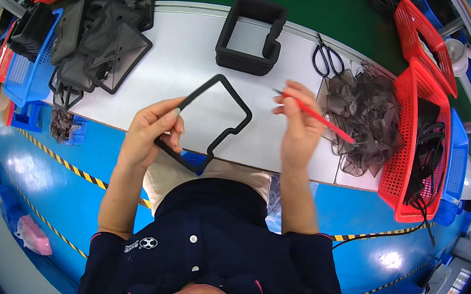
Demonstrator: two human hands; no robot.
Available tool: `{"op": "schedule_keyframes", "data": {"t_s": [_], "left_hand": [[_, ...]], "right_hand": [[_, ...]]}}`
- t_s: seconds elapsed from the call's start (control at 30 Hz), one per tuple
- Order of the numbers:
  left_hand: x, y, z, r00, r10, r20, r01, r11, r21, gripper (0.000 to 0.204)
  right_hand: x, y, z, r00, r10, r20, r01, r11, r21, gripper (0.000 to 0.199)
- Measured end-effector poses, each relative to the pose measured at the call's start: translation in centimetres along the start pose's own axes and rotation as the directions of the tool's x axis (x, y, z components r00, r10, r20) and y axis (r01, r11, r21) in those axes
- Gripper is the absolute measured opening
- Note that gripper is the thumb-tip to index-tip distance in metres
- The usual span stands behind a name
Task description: Cleaning and trimming excess material from plastic frames using a manual trimming tool.
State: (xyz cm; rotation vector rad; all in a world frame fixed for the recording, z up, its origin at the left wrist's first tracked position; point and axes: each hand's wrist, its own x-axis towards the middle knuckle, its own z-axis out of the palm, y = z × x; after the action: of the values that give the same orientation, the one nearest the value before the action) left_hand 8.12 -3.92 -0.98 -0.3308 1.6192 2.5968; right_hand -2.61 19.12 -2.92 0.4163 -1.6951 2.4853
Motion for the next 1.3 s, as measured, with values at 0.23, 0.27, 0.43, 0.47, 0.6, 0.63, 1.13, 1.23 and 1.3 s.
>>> {"op": "schedule_keyframes", "data": {"t_s": [0.23, 0.27, 0.43, 0.47, 0.6, 0.63, 1.13, 1.23, 1.3], "left_hand": [[1.2, -0.4, -0.4, 0.899, 0.429, -0.087, -0.007, 0.212, 0.977, 0.036], [1.5, -0.6, -0.4, 0.882, 0.458, -0.107, -0.017, 0.258, 0.966, 0.041], [5.2, -0.4, 1.0, 0.817, 0.538, 0.207, -0.263, 0.027, 0.964, 0.040], [6.2, -0.6, 1.2, 0.781, 0.522, 0.343, -0.365, -0.064, 0.929, 0.040], [8.2, -1.1, 2.8, 0.820, 0.365, 0.442, -0.393, -0.203, 0.897, 0.037], [8.5, -1.1, 3.1, 0.819, 0.362, 0.446, -0.397, -0.205, 0.895, 0.037], [5.2, 4.4, 6.2, 0.945, 0.165, 0.283, -0.313, 0.203, 0.928, 0.022], [4.3, 5.0, 6.1, 0.948, 0.169, 0.268, -0.309, 0.303, 0.901, 0.022], [3.8, 5.2, 6.0, 0.953, 0.158, 0.259, -0.297, 0.310, 0.903, 0.024]], "right_hand": [[3.2, -2.7, -12.3, 0.980, 0.052, -0.194, -0.157, 0.801, -0.577, 0.011], [3.3, -2.4, -13.0, 0.976, 0.104, -0.192, -0.205, 0.739, -0.642, 0.011], [4.2, -1.7, -13.7, 0.965, 0.076, -0.250, -0.231, 0.690, -0.686, 0.011], [4.3, -1.4, -13.7, 0.961, 0.038, -0.274, -0.219, 0.711, -0.669, 0.013], [4.2, -2.6, -12.7, 0.935, 0.047, -0.352, -0.271, 0.735, -0.622, 0.014], [4.0, -2.8, -12.7, 0.944, -0.031, -0.328, -0.197, 0.745, -0.637, 0.013], [-0.1, -1.8, -0.1, 0.844, 0.467, 0.264, -0.412, 0.879, -0.240, 0.026], [0.5, -1.8, 1.2, 0.785, 0.503, 0.362, -0.411, 0.859, -0.304, 0.023], [1.2, -2.2, 1.5, 0.723, 0.537, 0.434, -0.425, 0.842, -0.332, 0.024]]}}
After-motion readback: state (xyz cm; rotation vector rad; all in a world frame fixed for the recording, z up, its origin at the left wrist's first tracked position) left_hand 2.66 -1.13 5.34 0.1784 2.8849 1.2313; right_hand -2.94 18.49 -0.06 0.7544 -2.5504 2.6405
